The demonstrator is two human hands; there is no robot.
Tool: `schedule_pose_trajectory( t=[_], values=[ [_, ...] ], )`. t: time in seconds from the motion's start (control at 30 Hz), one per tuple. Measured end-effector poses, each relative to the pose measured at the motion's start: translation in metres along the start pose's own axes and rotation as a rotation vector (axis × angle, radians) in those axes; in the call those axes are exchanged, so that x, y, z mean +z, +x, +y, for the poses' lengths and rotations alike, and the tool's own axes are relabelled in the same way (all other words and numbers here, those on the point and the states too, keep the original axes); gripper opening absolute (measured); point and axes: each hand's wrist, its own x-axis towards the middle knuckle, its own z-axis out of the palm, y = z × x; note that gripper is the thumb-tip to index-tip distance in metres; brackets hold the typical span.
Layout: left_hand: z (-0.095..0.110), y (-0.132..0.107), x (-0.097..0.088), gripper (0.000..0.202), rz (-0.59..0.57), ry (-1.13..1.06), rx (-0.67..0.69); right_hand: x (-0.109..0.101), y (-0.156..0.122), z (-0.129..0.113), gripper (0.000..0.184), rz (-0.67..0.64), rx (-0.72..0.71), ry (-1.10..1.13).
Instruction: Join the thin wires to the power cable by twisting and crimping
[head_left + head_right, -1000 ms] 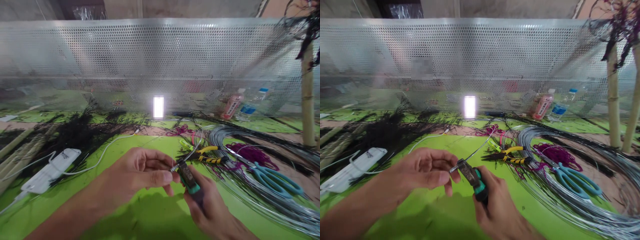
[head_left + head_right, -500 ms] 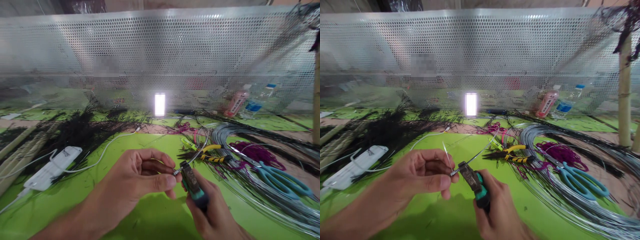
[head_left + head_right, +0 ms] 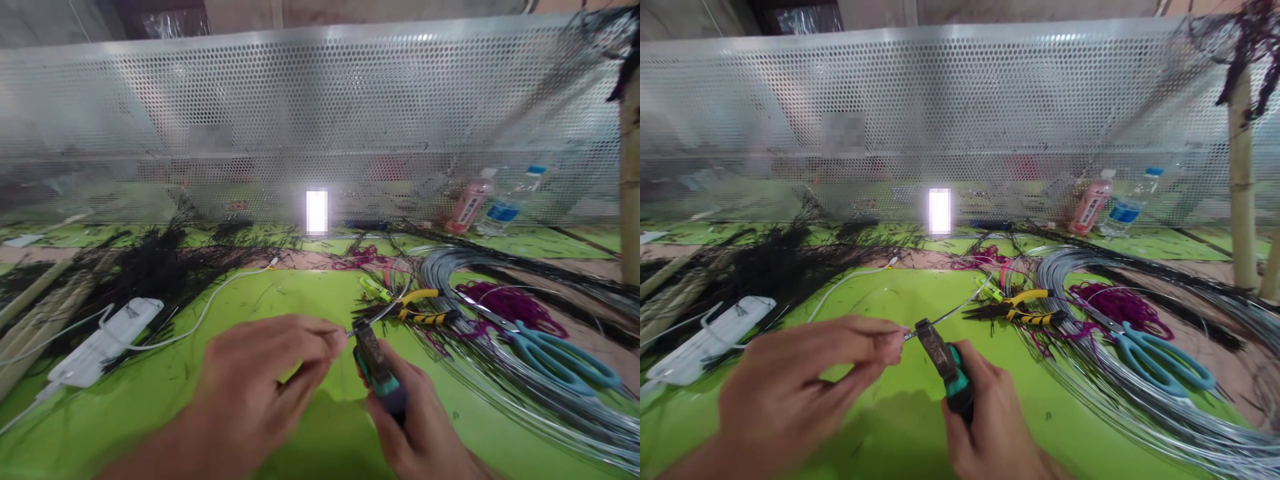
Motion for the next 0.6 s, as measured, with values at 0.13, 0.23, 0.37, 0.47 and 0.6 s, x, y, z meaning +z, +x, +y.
schedule_pose_trajectory(
  t=[0.13,0.23,0.37,0.47,0.6],
  values=[
    [-0.008,0.017,-0.015,0.014,-0.398,-0.671,-0.623,0.000,0.003,-0.002,0.015,-0.006,-0.002,0.029],
    [-0.017,0.032,-0.019,0.020,-0.601,-0.874,-0.780,0.001,0.005,-0.002,0.014,-0.006,0.009,0.039],
    [-0.025,0.039,-0.017,0.021,-0.717,-0.925,-0.853,0.001,0.005,0.000,0.014,-0.003,0.009,0.032],
    [-0.025,0.039,-0.016,0.018,-0.738,-0.940,-0.869,0.000,0.003,0.000,0.014,0.004,-0.010,0.021],
    [-0.011,0.037,-0.017,0.015,-0.693,-0.725,-0.824,-0.001,0.000,-0.003,0.015,0.027,-0.047,0.033]
  ],
)
